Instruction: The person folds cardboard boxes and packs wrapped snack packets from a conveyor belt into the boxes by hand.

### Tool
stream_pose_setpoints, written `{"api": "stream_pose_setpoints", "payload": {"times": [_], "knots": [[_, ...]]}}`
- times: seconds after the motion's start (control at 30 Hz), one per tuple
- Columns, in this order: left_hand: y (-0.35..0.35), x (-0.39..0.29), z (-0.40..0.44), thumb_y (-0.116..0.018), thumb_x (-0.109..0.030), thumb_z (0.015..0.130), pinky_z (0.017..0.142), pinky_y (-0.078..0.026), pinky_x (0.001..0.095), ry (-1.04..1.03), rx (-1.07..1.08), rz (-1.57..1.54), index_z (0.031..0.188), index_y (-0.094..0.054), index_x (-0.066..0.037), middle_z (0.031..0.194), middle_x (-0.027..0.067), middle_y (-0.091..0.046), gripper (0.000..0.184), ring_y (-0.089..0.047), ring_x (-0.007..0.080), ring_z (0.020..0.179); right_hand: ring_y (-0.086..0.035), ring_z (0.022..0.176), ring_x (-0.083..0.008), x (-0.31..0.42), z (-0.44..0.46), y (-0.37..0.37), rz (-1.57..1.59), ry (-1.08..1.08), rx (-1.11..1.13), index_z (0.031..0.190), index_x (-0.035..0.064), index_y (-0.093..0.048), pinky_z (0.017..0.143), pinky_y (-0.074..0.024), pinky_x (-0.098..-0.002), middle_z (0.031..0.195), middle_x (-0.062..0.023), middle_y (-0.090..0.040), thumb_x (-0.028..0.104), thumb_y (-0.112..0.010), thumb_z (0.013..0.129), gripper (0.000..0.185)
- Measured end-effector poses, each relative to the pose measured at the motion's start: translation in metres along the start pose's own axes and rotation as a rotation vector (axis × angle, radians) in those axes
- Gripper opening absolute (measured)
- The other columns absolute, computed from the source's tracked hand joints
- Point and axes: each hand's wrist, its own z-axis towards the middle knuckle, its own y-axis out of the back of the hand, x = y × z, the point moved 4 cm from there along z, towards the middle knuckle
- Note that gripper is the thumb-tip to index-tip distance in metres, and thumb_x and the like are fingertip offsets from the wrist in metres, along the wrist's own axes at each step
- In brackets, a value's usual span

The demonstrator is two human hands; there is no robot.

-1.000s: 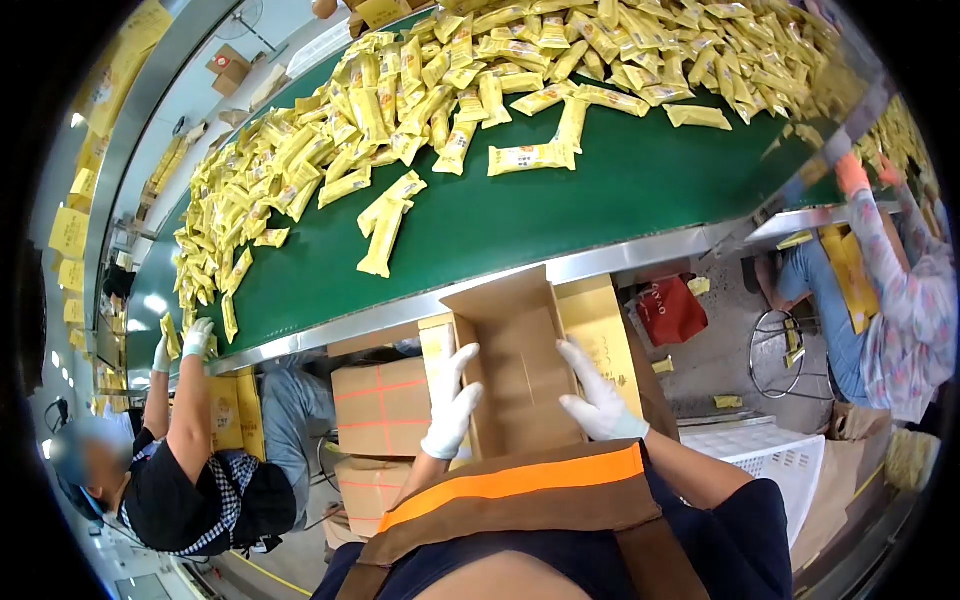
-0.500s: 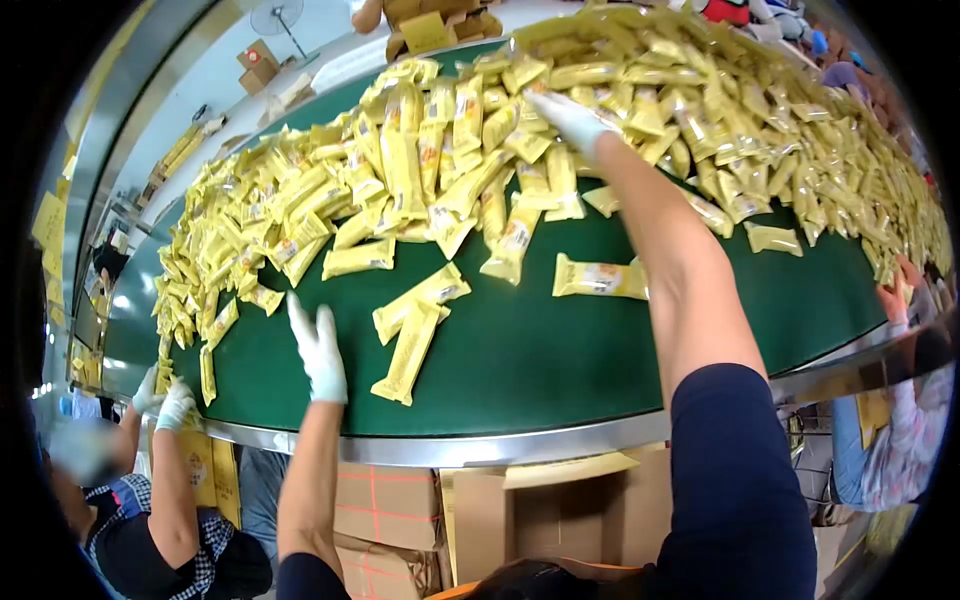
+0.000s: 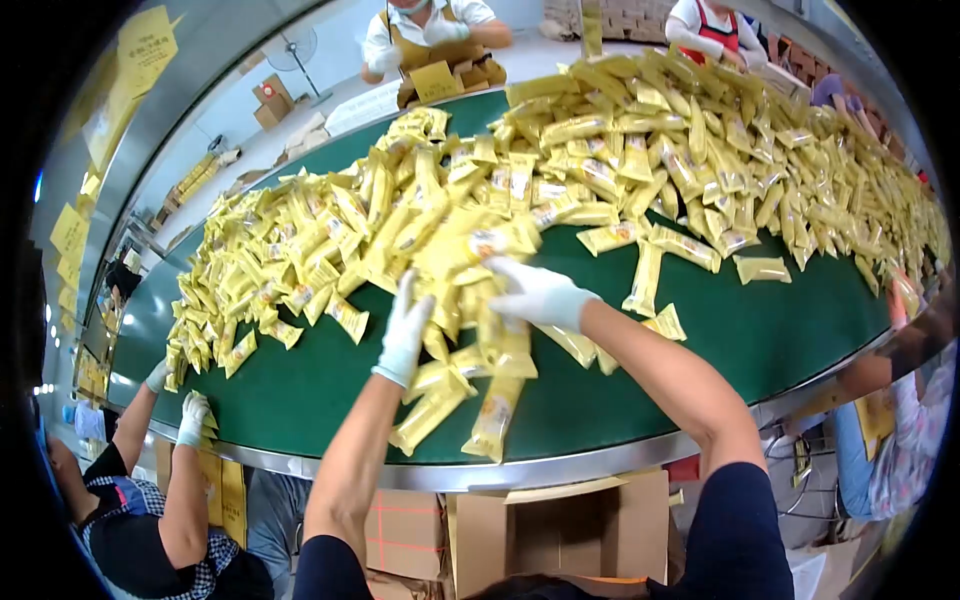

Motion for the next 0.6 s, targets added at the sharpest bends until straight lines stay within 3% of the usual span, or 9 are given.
{"api": "stream_pose_setpoints", "payload": {"times": [0.07, 0.2, 0.27, 0.3, 0.33, 0.37, 0.4, 0.47, 0.6], "knots": [[-0.027, -0.012, -0.006, -0.066, -0.037, 0.089, 0.113, -0.030, 0.0357, 0.010, 0.159, -0.009, 0.149, -0.039, -0.018, 0.151, 0.0176, -0.038, 0.068, -0.035, 0.0313, 0.140, -0.067, 0.087, -0.0225, -0.013, -0.029, 0.020, -0.126, -0.017, -0.004, 0.148, 0.0133, -0.036, 0.084, -0.0511, -0.0330, 0.094, -0.0137, -0.070, 0.034, -0.062, 0.090, 0.067], [-0.053, -0.063, -0.035, -0.066, -0.041, 0.088, 0.117, -0.020, 0.0415, -0.010, 0.520, -0.142, 0.143, -0.049, -0.018, 0.148, 0.0195, -0.043, 0.062, -0.039, 0.0325, 0.138, -0.068, 0.092, -0.0346, 0.021, -0.083, 0.080, -0.953, -0.280, 0.019, 0.128, 0.0141, -0.056, 0.079, -0.0523, -0.0448, 0.095, -0.0187, -0.070, 0.031, -0.052, 0.091, 0.041], [-0.045, -0.090, -0.057, -0.065, -0.050, 0.086, 0.117, -0.016, 0.0490, -0.178, 0.439, 0.184, 0.140, -0.053, -0.019, 0.146, 0.0210, -0.045, 0.063, -0.041, 0.0347, 0.137, -0.066, 0.081, -0.0353, 0.032, -0.076, 0.092, -0.865, 0.027, -0.320, 0.105, 0.0140, -0.065, 0.072, -0.0509, -0.0482, 0.091, -0.0142, -0.069, 0.027, -0.051, 0.091, 0.024], [-0.036, -0.114, -0.070, -0.064, -0.052, 0.085, 0.117, -0.017, 0.0508, -0.234, 0.416, 0.393, 0.140, -0.053, -0.020, 0.146, 0.0212, -0.045, 0.065, -0.042, 0.0360, 0.137, -0.066, 0.086, -0.0331, 0.052, -0.063, 0.089, -0.813, 0.015, -0.369, 0.106, 0.0128, -0.066, 0.075, -0.0506, -0.0465, 0.093, -0.0126, -0.069, 0.028, -0.052, 0.090, 0.025], [-0.029, -0.129, -0.083, -0.064, -0.054, 0.084, 0.117, -0.017, 0.0526, -0.288, 0.394, 0.604, 0.140, -0.053, -0.020, 0.146, 0.0215, -0.046, 0.067, -0.042, 0.0374, 0.136, -0.064, 0.092, -0.0311, 0.054, -0.043, 0.079, -0.779, 0.246, -0.453, 0.108, 0.0130, -0.066, 0.077, -0.0500, -0.0437, 0.098, -0.0133, -0.068, 0.031, -0.054, 0.090, 0.028], [-0.028, -0.131, -0.098, -0.063, -0.061, 0.080, 0.115, -0.017, 0.0591, -0.292, 0.431, 0.718, 0.141, -0.053, -0.021, 0.145, 0.0210, -0.046, 0.074, -0.040, 0.0410, 0.137, -0.061, 0.101, -0.0317, 0.062, -0.026, 0.064, -0.776, 0.264, -0.390, 0.111, 0.0148, -0.066, 0.083, -0.0479, -0.0445, 0.107, -0.0137, -0.065, 0.037, -0.057, 0.088, 0.033], [-0.030, -0.122, -0.113, -0.064, -0.065, 0.076, 0.113, -0.016, 0.0636, -0.249, 0.528, 0.894, 0.145, -0.047, -0.022, 0.149, 0.0199, -0.042, 0.083, -0.035, 0.0424, 0.139, -0.057, 0.111, -0.0318, 0.043, -0.003, 0.043, -0.869, 0.428, -0.512, 0.117, 0.0164, -0.065, 0.091, -0.0441, -0.0464, 0.116, -0.0139, -0.061, 0.048, -0.056, 0.086, 0.045], [-0.022, -0.115, -0.133, -0.064, -0.070, 0.073, 0.112, -0.016, 0.0665, -0.204, 0.563, 1.075, 0.149, -0.040, -0.021, 0.154, 0.0195, -0.034, 0.093, -0.029, 0.0416, 0.142, -0.054, 0.117, -0.0315, 0.017, 0.021, 0.021, -1.004, 0.016, -0.103, 0.121, 0.0173, -0.066, 0.097, -0.0400, -0.0486, 0.122, -0.0127, -0.059, 0.059, -0.052, 0.085, 0.057], [0.018, -0.068, -0.158, -0.061, -0.068, 0.077, 0.111, -0.018, 0.0664, -0.073, 0.430, 0.893, 0.151, -0.036, -0.017, 0.155, 0.0179, -0.034, 0.093, -0.029, 0.0409, 0.142, -0.051, 0.126, -0.0315, 0.005, 0.012, 0.035, -0.981, -0.155, 0.204, 0.122, 0.0184, -0.069, 0.099, -0.0388, -0.0508, 0.134, -0.0092, -0.056, 0.068, -0.040, 0.088, 0.066]]}}
